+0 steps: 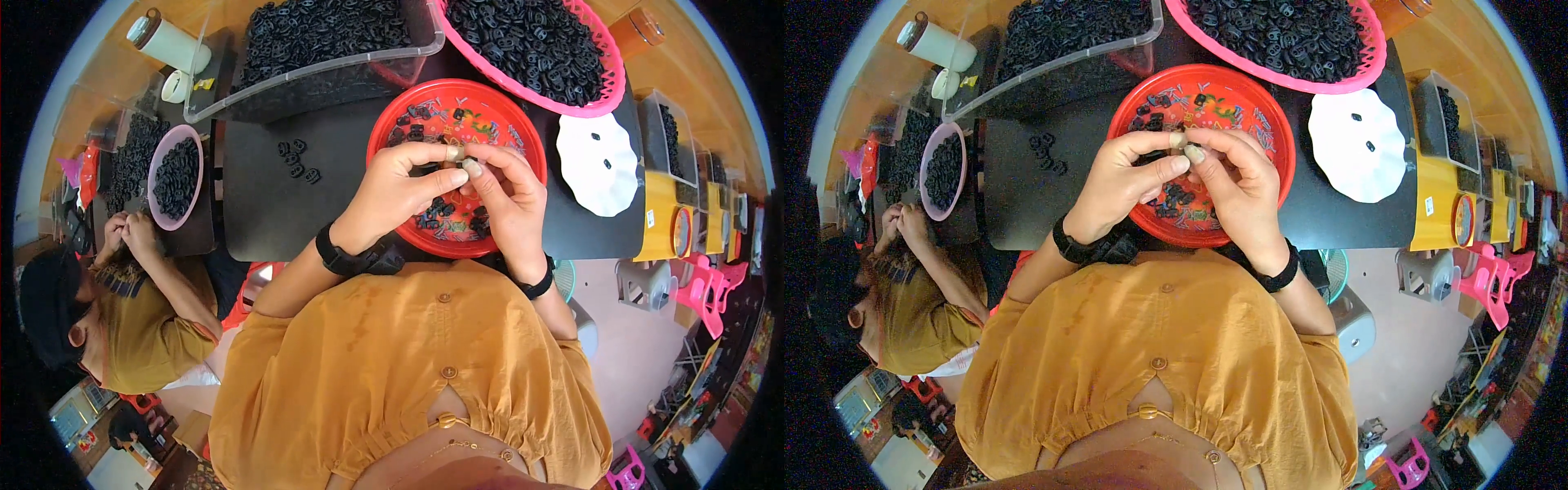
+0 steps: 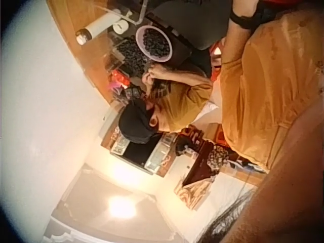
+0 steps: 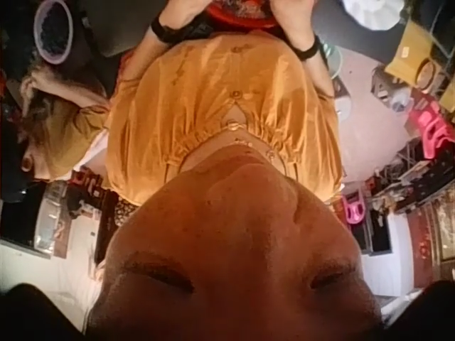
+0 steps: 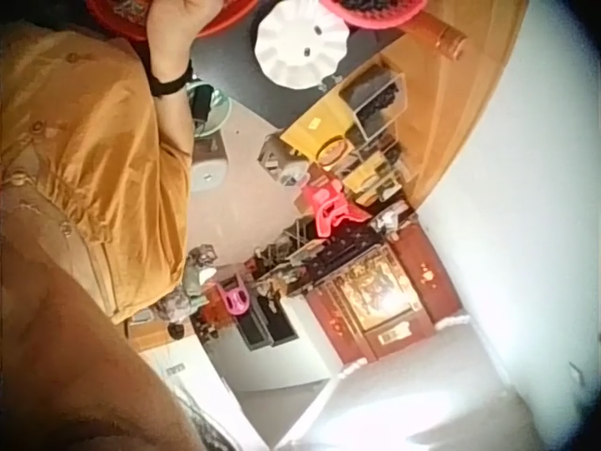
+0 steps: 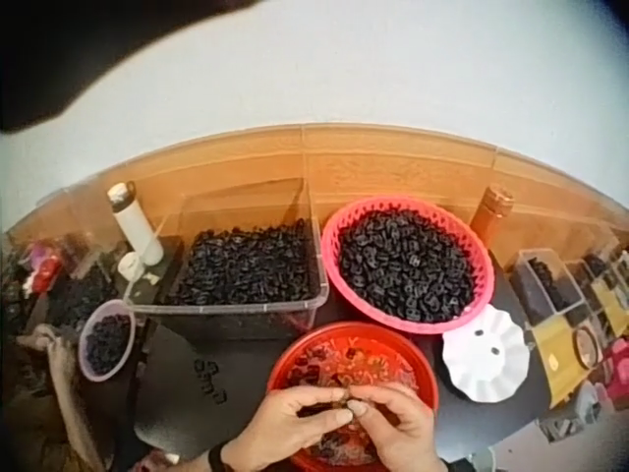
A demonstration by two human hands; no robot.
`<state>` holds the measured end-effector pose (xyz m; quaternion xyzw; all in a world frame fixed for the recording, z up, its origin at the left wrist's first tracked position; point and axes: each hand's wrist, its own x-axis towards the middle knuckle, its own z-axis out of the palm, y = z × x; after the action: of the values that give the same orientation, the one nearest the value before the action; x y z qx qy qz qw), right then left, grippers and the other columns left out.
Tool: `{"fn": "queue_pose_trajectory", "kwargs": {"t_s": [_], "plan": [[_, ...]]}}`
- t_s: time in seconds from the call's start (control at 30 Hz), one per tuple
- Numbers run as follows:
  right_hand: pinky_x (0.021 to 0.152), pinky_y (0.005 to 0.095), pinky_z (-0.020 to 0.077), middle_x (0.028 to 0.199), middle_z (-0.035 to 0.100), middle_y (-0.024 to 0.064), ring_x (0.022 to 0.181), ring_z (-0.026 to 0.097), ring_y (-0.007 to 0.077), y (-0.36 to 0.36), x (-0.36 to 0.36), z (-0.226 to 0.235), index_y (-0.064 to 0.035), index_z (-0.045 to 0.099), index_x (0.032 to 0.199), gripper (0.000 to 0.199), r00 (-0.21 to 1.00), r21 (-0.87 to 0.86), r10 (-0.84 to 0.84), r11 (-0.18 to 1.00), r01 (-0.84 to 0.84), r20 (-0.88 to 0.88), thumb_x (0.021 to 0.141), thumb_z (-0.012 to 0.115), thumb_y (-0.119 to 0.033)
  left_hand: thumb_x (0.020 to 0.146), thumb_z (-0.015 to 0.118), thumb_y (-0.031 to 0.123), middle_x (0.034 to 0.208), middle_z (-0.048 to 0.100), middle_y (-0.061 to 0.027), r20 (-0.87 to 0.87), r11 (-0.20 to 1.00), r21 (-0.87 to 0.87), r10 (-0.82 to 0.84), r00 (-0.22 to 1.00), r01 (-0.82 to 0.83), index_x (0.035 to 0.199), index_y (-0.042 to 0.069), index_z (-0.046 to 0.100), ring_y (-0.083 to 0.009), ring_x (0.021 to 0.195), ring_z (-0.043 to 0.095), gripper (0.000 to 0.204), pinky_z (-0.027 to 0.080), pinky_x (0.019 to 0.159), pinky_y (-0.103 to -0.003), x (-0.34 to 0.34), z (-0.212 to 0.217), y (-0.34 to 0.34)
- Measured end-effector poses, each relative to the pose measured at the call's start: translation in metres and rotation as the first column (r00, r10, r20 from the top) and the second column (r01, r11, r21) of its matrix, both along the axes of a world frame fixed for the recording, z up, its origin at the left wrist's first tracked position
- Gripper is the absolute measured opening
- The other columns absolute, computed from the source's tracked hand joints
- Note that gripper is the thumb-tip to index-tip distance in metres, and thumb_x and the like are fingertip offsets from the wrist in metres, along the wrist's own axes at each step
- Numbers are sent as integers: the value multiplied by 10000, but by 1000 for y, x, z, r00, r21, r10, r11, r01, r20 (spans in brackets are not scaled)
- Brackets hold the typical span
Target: The person assembles small plastic components by hand, picking pieces from a red tray and pressing them together.
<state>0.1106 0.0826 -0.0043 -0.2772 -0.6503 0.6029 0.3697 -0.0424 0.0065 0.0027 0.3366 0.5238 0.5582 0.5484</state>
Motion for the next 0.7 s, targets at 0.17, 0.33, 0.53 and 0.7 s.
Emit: {"fn": "queue_pose_trajectory", "kwargs": {"t_s": [0.17,0.33,0.53,0.7], "plan": [[690,216,521,940,627,34,752,608,87,2,-3,-4,-1,627,1139,226,998,-139,16,990,-25,-65,916,599,-25,901,645,114,751,629,32,28,1000,-8,22,999,-22,1095,37,665,-8,520,440,209,340,441,-172,-4,-7,0],[698,227,526,899,656,37,741,607,86,5,-2,-5,-2,623,1147,230,980,-358,-8,932,-64,-197,922,601,-49,892,636,66,779,624,24,66,999,-7,51,997,-51,1077,39,651,-10,526,452,188,345,441,-170,-5,-9,-3],[690,231,531,908,660,48,739,616,93,2,-6,-6,5,614,1148,238,966,-395,0,912,-106,-258,916,610,-50,872,639,23,891,640,0,148,999,33,15,989,-20,1085,39,617,-9,543,468,216,356,446,-170,-7,-11,-4],[683,231,532,908,662,50,739,620,95,1,-5,-5,8,612,1149,242,967,-418,2,902,-112,-256,914,611,-50,875,632,20,911,641,-5,-97,998,49,-35,995,40,1081,32,600,-15,568,475,209,355,449,-174,-6,-14,-4]]}}
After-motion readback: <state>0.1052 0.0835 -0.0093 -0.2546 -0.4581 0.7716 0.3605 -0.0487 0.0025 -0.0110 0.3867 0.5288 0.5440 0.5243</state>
